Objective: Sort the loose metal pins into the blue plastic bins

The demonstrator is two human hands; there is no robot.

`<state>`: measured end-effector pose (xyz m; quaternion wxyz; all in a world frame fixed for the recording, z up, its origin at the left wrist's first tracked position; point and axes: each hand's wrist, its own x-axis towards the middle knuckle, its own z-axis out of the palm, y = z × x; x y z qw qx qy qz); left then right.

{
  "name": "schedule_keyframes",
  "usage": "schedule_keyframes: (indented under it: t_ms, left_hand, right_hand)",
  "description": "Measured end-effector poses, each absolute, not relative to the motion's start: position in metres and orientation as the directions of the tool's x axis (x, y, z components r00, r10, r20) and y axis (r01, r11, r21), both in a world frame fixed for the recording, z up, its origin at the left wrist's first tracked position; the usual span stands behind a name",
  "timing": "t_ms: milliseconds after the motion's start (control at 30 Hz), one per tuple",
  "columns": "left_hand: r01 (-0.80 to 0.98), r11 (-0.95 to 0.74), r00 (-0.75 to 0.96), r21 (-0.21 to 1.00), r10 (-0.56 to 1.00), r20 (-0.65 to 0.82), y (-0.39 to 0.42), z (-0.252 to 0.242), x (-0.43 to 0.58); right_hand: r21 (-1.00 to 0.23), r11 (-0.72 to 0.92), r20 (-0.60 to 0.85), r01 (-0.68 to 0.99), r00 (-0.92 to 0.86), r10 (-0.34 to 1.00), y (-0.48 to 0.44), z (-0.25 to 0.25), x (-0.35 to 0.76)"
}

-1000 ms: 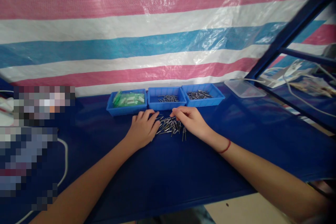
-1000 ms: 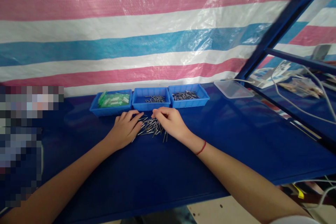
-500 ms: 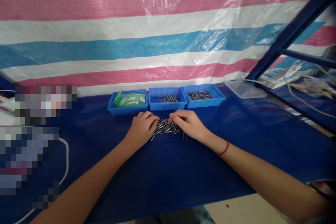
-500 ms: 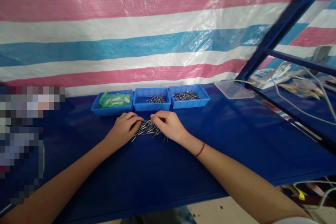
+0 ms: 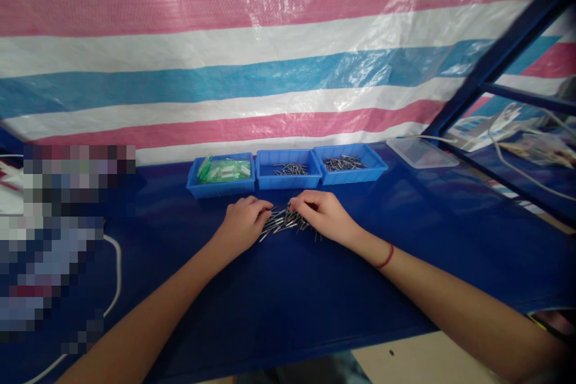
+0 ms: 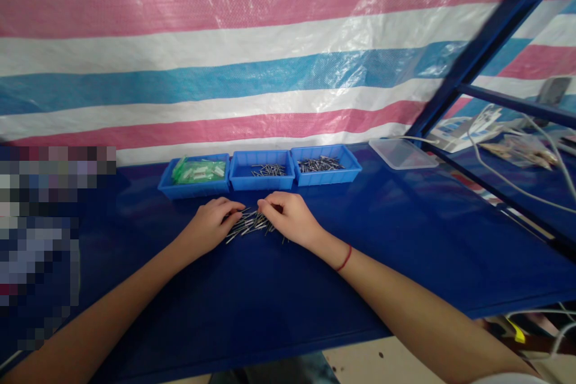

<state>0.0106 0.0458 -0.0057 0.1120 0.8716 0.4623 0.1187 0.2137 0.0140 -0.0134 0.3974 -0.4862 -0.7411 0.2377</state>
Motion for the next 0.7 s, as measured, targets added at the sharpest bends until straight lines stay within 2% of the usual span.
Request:
schedule_keyframes:
  t_ms: [200,333,433,533,700]
  left_hand:
    - [0.783,-0.554,0.554,0.281,0.828,0.09,0.042,-0.004,0.01]
    - [0.778,-0.591,0.578,0.214,0.806,0.126,0.039,-0.006,0.01]
    - [0.785,-0.576,0.556,0.226,0.817,0.153,0.038,-0.009,0.01]
    - [0.772,-0.544,0.501,0.328,0.839,0.212,0.038,-0.009,0.01]
    - [0.58,-0.513,0.425,0.633,0.853,0.302,0.028,-0.007,0.016]
  right_hand:
    - [-0.725,0.431,0.362,0.537,-0.236,0.902,0.014,-0.014,0.214]
    - [-0.718,0.427,0.354,0.55,-0.24,0.904,0.013,-0.014,0.212]
    - [-0.715,0.432,0.361,0.549,-0.238,0.901,0.012,-0.014,0.211]
    - [-0.722,0.424,0.379,0.547,-0.2,0.904,0.012,-0.016,0.21]
    - [-0.8,0.409,0.409,0.439,-0.1,0.907,0.008,-0.018,0.206]
